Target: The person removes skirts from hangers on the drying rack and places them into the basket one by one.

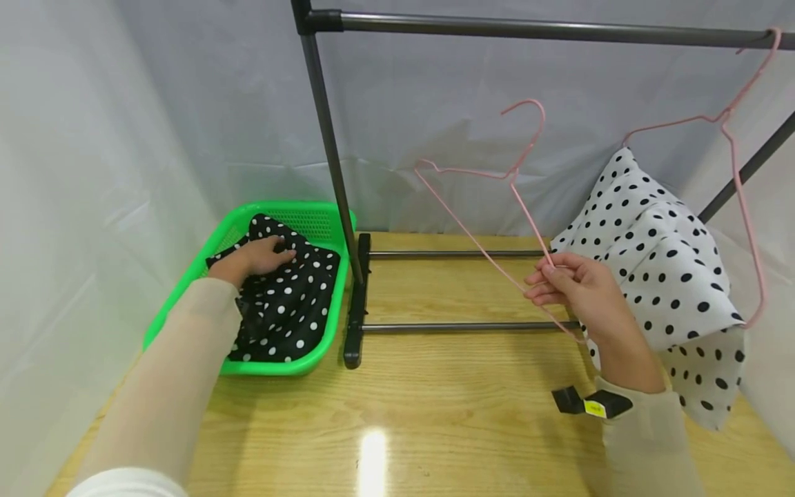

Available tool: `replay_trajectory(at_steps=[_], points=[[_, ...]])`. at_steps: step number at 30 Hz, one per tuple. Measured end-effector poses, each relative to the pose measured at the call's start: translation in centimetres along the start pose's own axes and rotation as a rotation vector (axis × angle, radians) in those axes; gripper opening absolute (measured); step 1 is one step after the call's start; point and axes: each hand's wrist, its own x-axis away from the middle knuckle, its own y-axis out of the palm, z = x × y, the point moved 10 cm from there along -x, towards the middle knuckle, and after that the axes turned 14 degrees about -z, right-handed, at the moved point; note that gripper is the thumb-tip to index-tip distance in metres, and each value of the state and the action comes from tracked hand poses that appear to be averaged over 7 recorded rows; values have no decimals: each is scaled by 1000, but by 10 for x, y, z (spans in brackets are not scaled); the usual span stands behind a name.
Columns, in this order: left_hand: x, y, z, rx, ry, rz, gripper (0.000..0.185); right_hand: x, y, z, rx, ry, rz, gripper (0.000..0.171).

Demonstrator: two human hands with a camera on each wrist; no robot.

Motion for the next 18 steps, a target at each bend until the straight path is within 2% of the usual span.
replay_trajectory(at_steps=[5, 12, 18], points=[[5, -11, 10, 13, 19, 57, 69, -1, 3, -1, -23, 13, -4, 20], [14, -29, 32, 38, 100, 142, 68, 1, 4, -4, -50, -5, -20, 18], [30, -50, 52, 249, 195, 276, 73, 2, 7, -11, -34, -34, -36, 18]])
